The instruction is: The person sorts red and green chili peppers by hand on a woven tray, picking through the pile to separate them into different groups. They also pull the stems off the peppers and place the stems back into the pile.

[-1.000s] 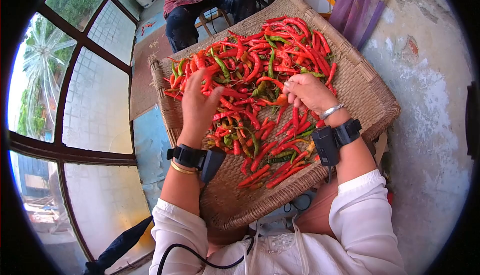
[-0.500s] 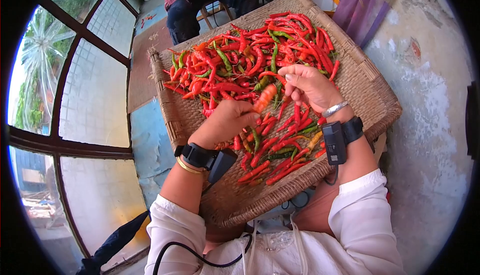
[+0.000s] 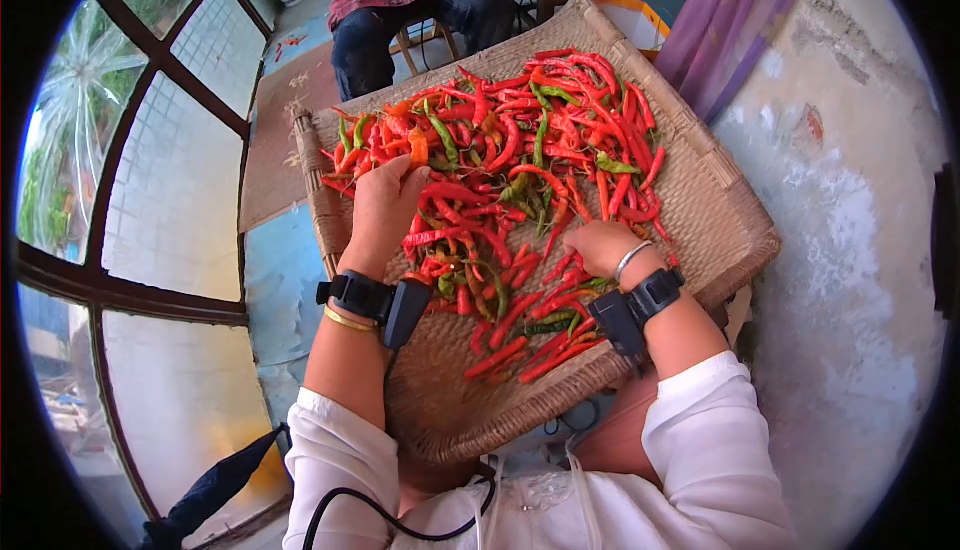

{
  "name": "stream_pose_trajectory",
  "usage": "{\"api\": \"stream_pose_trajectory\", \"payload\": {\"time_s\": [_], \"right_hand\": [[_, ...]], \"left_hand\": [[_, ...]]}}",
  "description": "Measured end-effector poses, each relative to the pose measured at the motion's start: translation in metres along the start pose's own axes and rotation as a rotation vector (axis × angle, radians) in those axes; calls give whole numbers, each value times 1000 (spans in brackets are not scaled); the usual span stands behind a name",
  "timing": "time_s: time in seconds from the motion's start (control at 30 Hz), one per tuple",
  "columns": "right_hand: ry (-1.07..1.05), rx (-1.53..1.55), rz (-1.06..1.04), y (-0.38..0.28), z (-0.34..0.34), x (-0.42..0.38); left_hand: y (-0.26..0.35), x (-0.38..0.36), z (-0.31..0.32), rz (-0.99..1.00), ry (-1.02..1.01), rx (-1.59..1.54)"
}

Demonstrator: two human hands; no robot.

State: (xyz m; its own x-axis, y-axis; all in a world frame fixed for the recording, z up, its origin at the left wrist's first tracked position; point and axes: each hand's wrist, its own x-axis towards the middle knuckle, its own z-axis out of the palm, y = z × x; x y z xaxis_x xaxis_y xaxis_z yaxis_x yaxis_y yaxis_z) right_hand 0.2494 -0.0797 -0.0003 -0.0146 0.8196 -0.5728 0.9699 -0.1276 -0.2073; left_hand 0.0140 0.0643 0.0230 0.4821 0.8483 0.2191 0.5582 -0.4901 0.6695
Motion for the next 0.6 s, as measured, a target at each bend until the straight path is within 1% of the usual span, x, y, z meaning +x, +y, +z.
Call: {"api": "stream_pose_trajectory", "payload": {"time_s": [0.03, 0.07, 0.1, 0.13, 0.17, 0.2, 0.23, 0.27, 0.3, 0.33, 0.37, 0.4, 0.43, 0.5, 0.57, 0.6], "right_hand": [[4, -18, 6, -1, -2, 1], [55, -64, -16, -1, 0, 5], [106, -108, -37, -1, 1, 6], [105, -114, -34, -1, 0, 5], [267, 21, -138, -1, -2, 5], [430, 155, -245, -1, -5, 5], [432, 148, -244, -3, -9, 6], [476, 313, -283, -8, -13, 8], [526, 475, -324, -12, -21, 13], [526, 468, -327, -17, -24, 15], [492, 727, -340, -23, -27, 17], [450, 986, -351, -28, -29, 18], [401, 1240, -361, -30, -33, 18], [407, 1247, -399, -25, -37, 26], [677, 1052, -434, -3, -37, 44], [802, 777, -259, 5, -49, 42]], "left_hand": [[-3, 0, 5, 87, 142, 60], [-5, -1, 9, 171, 275, 127], [-3, -2, 10, 170, 279, 121], [2, -4, 11, 194, 334, 167], [7, -6, 12, 217, 389, 214], [14, -9, 10, 217, 395, 208], [22, -12, 6, 221, 230, 142], [28, -15, 3, 225, 66, 76], [34, -13, 2, 233, 78, 74], [39, -16, 2, 133, -10, -11], [43, -19, 2, 37, -94, -97], [41, -22, 6, 102, -51, -93], [40, -24, 8, 107, -36, -96], [41, -27, 9, 128, -48, -75], [45, -29, 8, 124, -38, -63], [46, -29, 7, 110, -88, -71]]}}
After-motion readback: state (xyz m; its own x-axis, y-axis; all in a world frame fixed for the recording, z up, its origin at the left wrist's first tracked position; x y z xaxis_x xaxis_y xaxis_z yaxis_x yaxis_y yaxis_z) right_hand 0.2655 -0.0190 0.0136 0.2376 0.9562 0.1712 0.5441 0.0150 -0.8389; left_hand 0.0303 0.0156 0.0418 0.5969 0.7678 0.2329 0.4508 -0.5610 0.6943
